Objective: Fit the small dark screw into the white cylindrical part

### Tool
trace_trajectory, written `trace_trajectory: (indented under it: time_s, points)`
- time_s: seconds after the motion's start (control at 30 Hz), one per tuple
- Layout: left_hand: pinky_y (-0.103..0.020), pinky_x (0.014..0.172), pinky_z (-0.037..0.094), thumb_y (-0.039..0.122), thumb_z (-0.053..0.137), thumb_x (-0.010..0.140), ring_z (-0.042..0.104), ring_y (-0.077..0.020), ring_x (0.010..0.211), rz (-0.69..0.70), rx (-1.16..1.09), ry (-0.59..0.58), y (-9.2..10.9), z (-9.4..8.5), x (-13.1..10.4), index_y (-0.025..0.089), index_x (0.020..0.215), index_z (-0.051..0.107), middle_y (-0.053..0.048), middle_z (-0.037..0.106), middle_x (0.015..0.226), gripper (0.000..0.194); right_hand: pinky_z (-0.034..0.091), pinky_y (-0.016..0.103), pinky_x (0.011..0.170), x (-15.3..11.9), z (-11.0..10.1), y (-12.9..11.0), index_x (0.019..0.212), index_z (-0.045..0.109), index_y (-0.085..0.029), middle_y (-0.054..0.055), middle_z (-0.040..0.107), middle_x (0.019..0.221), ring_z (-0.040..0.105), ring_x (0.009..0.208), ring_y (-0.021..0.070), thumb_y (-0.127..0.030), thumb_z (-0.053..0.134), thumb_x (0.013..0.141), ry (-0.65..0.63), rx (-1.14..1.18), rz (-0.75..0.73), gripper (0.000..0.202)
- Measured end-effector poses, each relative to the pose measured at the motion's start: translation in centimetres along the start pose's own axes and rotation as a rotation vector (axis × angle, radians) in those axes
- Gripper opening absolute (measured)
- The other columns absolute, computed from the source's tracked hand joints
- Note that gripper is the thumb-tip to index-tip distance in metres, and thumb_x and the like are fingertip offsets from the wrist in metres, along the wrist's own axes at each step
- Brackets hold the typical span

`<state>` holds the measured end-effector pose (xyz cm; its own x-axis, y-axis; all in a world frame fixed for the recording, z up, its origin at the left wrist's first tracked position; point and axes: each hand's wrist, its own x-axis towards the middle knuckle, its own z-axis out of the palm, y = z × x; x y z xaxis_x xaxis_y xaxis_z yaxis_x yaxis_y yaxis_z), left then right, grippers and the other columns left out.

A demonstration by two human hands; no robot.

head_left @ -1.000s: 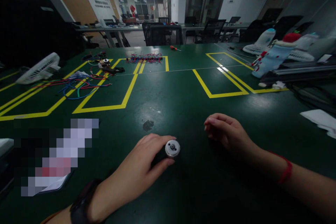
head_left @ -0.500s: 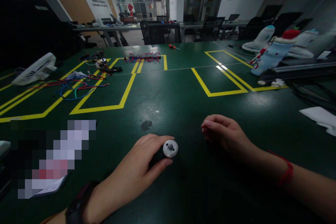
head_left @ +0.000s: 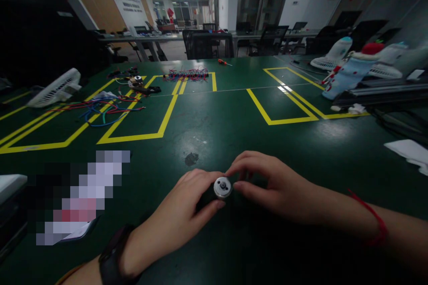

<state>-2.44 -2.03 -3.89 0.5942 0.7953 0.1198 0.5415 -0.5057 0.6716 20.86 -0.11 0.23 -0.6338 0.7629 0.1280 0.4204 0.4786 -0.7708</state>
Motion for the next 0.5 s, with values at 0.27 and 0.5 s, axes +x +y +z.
trace_trajectory:
  time_s: [0.27,0.5]
  points:
    - [-0.042,0.095,0.044,0.023,0.061,0.09,0.054,-0.0245,0.107,0.001,-0.006,0.0,-0.1,0.0,0.0,0.027,0.125,0.049,-0.005,0.059,0.118,0.037,0.049,0.028,0.082,1.1,1.0,-0.6,0.092,0.067,-0.02,0.004,0.061,0.105,0.06,0.094,0.0162,-0.019,0.064,0.086,0.113,0.013,-0.122,0.007]
    - [-0.041,0.095,0.042,0.023,0.06,0.092,0.054,-0.0233,0.106,-0.008,-0.004,-0.016,0.2,-0.1,0.1,0.03,0.127,0.047,-0.003,0.059,0.118,0.038,0.047,0.033,0.088,-1.1,0.0,1.7,0.092,0.066,-0.02,0.005,0.06,0.104,0.057,0.1,0.0183,-0.02,0.063,0.087,0.11,-0.069,0.019,0.006]
